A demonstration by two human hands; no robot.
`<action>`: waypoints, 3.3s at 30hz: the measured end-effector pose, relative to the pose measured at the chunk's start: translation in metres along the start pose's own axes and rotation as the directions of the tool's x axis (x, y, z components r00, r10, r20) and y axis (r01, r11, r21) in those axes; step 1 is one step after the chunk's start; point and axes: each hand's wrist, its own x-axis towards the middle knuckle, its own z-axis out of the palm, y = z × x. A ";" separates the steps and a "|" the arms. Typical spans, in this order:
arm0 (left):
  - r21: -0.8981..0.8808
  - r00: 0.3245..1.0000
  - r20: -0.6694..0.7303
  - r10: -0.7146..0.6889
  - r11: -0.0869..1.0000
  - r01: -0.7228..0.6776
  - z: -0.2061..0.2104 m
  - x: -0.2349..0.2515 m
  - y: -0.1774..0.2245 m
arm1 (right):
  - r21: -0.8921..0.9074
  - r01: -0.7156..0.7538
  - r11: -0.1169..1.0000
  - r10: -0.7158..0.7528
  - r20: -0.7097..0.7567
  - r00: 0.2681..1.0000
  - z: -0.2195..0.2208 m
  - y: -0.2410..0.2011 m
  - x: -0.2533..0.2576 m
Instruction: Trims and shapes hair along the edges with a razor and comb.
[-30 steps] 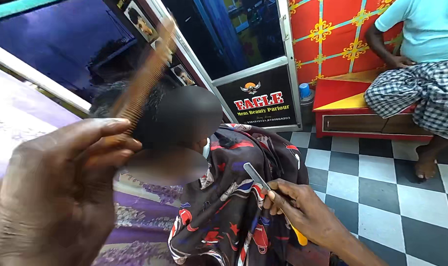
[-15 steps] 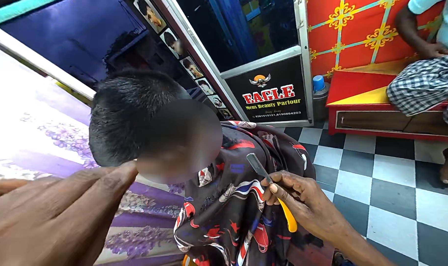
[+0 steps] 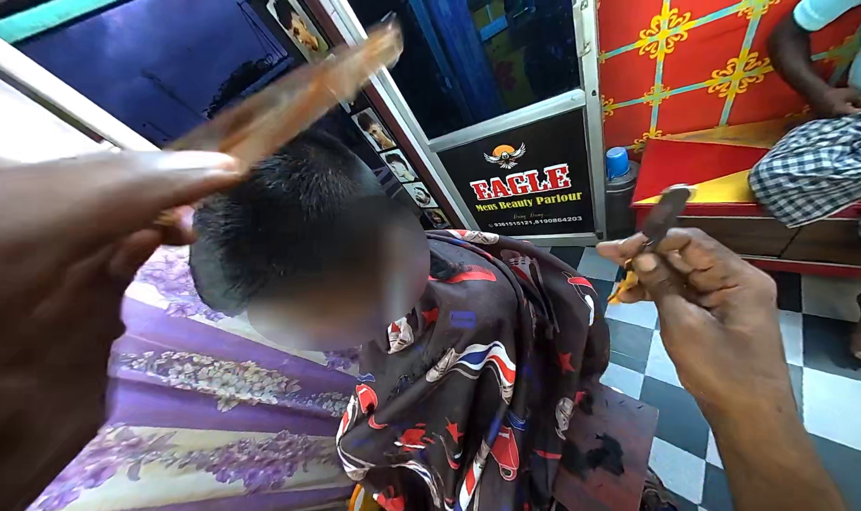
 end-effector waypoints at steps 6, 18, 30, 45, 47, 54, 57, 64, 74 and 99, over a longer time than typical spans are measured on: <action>0.437 0.998 0.031 -0.052 0.899 0.033 0.041 0.030 -0.026 | 0.304 0.142 0.942 -0.148 -0.004 0.989 0.040 -0.042 -0.006; 0.385 0.903 0.137 -0.408 0.861 0.331 0.055 0.034 -0.070 | 0.384 -0.339 0.859 -0.045 0.717 0.696 0.150 -0.047 -0.065; 0.293 0.904 0.173 -0.391 0.897 0.331 0.055 0.037 -0.108 | 0.691 -0.551 0.467 0.041 0.606 0.794 0.195 -0.026 -0.062; 0.217 0.984 0.153 -0.097 0.974 0.062 0.071 0.036 -0.107 | 0.732 -0.264 0.628 -0.040 0.369 0.928 0.204 -0.053 -0.073; 0.225 0.981 0.099 -0.165 0.964 0.140 0.072 0.031 -0.110 | 0.692 -0.346 0.634 -0.039 0.476 0.879 0.197 -0.052 -0.069; 0.150 0.938 0.072 -0.340 0.933 0.327 0.072 0.027 -0.116 | 0.663 -0.491 0.564 0.049 0.567 0.822 0.186 -0.012 -0.051; 0.131 0.937 0.070 -0.343 0.934 0.332 0.073 0.029 -0.120 | 0.679 -0.417 0.604 0.066 0.478 0.876 0.183 -0.003 -0.054; 0.019 0.920 0.170 -0.353 0.935 0.355 0.071 0.037 -0.152 | 0.645 -0.391 0.657 0.160 0.388 0.908 0.176 0.012 -0.063; -0.056 0.928 0.255 -0.272 0.954 0.295 0.064 0.041 -0.178 | 0.561 -0.291 0.775 0.102 0.344 0.933 0.227 -0.038 -0.054; 0.261 0.918 0.323 -0.231 0.954 0.148 0.067 0.038 -0.132 | -0.360 0.293 0.886 -0.231 0.206 0.951 0.228 -0.038 -0.021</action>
